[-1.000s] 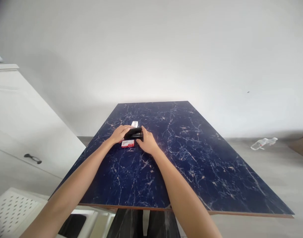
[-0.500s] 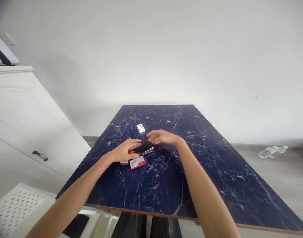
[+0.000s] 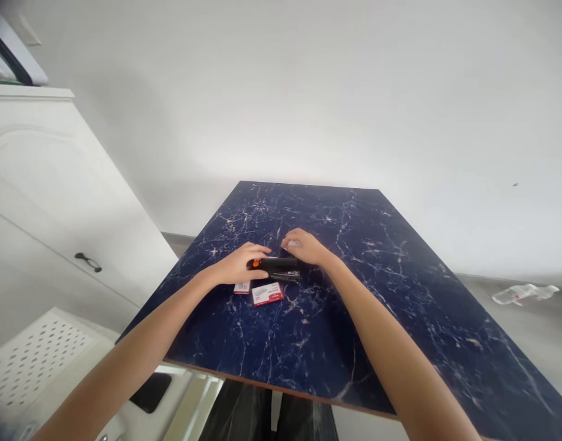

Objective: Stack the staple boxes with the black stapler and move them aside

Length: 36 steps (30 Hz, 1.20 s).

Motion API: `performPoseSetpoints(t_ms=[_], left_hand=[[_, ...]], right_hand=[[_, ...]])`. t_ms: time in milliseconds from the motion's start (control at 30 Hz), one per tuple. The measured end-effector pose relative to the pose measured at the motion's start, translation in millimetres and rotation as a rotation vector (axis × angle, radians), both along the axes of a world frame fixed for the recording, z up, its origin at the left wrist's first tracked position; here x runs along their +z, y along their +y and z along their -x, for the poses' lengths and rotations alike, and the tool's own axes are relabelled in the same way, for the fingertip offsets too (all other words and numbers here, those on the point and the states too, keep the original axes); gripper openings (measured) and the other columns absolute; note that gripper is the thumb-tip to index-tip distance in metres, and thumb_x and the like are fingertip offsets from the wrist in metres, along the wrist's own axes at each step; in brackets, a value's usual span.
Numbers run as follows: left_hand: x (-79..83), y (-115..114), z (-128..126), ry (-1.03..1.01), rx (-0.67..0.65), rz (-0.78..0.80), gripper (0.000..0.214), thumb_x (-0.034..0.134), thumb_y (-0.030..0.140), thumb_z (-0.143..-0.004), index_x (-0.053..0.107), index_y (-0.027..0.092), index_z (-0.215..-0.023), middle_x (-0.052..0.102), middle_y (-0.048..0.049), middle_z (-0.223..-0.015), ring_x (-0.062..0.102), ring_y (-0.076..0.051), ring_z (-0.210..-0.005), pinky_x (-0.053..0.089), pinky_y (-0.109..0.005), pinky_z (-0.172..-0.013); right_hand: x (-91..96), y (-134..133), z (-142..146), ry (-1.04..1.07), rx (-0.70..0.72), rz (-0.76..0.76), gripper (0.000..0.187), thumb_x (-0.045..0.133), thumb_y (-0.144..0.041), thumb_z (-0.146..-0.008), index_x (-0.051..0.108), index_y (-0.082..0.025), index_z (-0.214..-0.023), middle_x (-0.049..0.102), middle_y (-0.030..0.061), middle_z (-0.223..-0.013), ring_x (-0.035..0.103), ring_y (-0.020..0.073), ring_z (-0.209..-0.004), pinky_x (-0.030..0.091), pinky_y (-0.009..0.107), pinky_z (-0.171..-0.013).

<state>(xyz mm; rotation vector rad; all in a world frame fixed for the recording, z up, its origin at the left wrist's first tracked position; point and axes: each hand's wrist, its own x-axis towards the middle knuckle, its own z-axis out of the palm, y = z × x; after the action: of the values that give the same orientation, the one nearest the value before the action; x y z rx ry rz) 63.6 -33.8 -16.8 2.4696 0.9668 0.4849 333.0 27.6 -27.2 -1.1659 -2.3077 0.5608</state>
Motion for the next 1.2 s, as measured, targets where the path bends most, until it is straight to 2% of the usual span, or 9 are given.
performPoseSetpoints(t_ms=[133, 267, 333, 433, 567, 800, 967, 1100, 1200], left_hand=[[-8.6, -1.2, -10.0, -0.024, 0.128, -0.066, 0.056, 0.049, 0.061, -0.097, 0.063, 0.023, -0.136, 0.058, -0.0124, -0.143, 0.045, -0.034, -0.129, 0.043, -0.051, -0.103], [-9.6, -4.8, -19.1, -0.050, 0.097, -0.099, 0.051, 0.051, 0.060, -0.096, 0.068, 0.022, -0.125, 0.065, -0.0133, -0.127, 0.050, -0.032, -0.115, 0.045, -0.048, -0.096], [-7.1, -8.1, -23.5, -0.044, 0.089, -0.116, 0.047, 0.052, 0.060, -0.095, 0.072, 0.021, -0.114, 0.068, -0.0129, -0.110, 0.052, -0.030, -0.106, 0.045, -0.046, -0.091], [0.0, -12.3, -27.0, -0.028, 0.101, -0.113, 0.045, 0.051, 0.058, -0.096, 0.073, 0.021, -0.108, 0.068, -0.0118, -0.098, 0.053, -0.029, -0.099, 0.045, -0.044, -0.088], [12.0, -10.1, -18.2, -0.065, 0.041, 0.054, 0.041, 0.041, 0.046, -0.103, 0.070, 0.026, -0.123, 0.070, -0.0090, -0.115, 0.059, -0.028, -0.106, 0.045, -0.043, -0.094], [14.4, 7.7, 5.2, -0.027, 0.090, 0.282, 0.038, 0.056, 0.047, -0.095, 0.074, 0.032, -0.124, 0.071, -0.0082, -0.124, 0.064, -0.033, -0.113, 0.050, -0.043, -0.094], [15.5, 8.9, 4.3, -0.042, 0.100, 0.361, 0.037, 0.062, 0.048, -0.091, 0.076, 0.030, -0.121, 0.073, -0.0080, -0.123, 0.068, -0.032, -0.107, 0.053, -0.041, -0.090], [22.4, 5.5, 1.3, -0.034, 0.041, 0.410, 0.041, 0.057, 0.047, -0.096, 0.071, 0.028, -0.129, 0.070, -0.0075, -0.131, 0.068, -0.030, -0.111, 0.053, -0.038, -0.091], [24.2, 5.6, 1.9, -0.024, 0.013, 0.418, 0.040, 0.056, 0.046, -0.097, 0.071, 0.027, -0.129, 0.072, -0.0071, -0.129, 0.068, -0.029, -0.111, 0.052, -0.037, -0.092]], right_hand=[[4.9, -51.4, -27.4, -0.001, -0.107, 0.047, 0.027, 0.051, -0.017, -0.088, 0.076, -0.025, -0.096, 0.062, 0.0069, -0.130, 0.060, 0.0246, -0.122, 0.044, 0.042, -0.110], [11.2, -80.2, -36.9, 0.041, -0.143, 0.108, 0.048, 0.043, -0.022, -0.095, 0.057, -0.027, -0.141, 0.067, 0.0069, -0.128, 0.064, 0.0238, -0.114, 0.048, 0.041, -0.103], [12.7, -86.1, -41.5, 0.072, -0.167, 0.123, 0.053, 0.042, -0.024, -0.097, 0.047, -0.027, -0.149, 0.069, 0.0062, -0.127, 0.066, 0.0241, -0.111, 0.050, 0.041, -0.100], [13.2, -90.4, -48.5, 0.082, -0.172, 0.089, 0.048, 0.043, -0.025, -0.096, 0.054, -0.026, -0.143, 0.066, 0.0071, -0.134, 0.065, 0.0247, -0.115, 0.050, 0.039, -0.098], [14.8, -95.0, -53.9, 0.037, -0.122, 0.054, 0.044, 0.056, -0.030, -0.092, 0.061, -0.025, -0.136, 0.064, 0.0087, -0.135, 0.065, 0.0266, -0.114, 0.051, 0.039, -0.096], [13.1, -94.0, -60.2, -0.047, -0.149, 0.007, 0.050, 0.061, -0.015, -0.080, 0.065, -0.024, -0.129, 0.065, 0.0091, -0.131, 0.065, 0.0281, -0.113, 0.049, 0.041, -0.101], [11.5, -99.1, -54.4, -0.027, -0.079, -0.038, 0.050, 0.066, -0.020, -0.081, 0.064, -0.023, -0.131, 0.061, 0.0102, -0.137, 0.060, 0.0292, -0.120, 0.046, 0.044, -0.107], [10.9, -103.9, -43.8, -0.077, -0.052, -0.103, 0.037, 0.074, -0.030, -0.080, 0.070, -0.019, -0.115, 0.058, 0.0137, -0.140, 0.053, 0.0345, -0.128, 0.044, 0.049, -0.107], [8.7, -103.0, -39.7, -0.100, -0.055, -0.140, 0.021, 0.072, -0.033, -0.086, 0.071, -0.019, -0.102, 0.065, 0.0125, -0.130, 0.060, 0.0310, -0.116, 0.047, 0.046, -0.100]])
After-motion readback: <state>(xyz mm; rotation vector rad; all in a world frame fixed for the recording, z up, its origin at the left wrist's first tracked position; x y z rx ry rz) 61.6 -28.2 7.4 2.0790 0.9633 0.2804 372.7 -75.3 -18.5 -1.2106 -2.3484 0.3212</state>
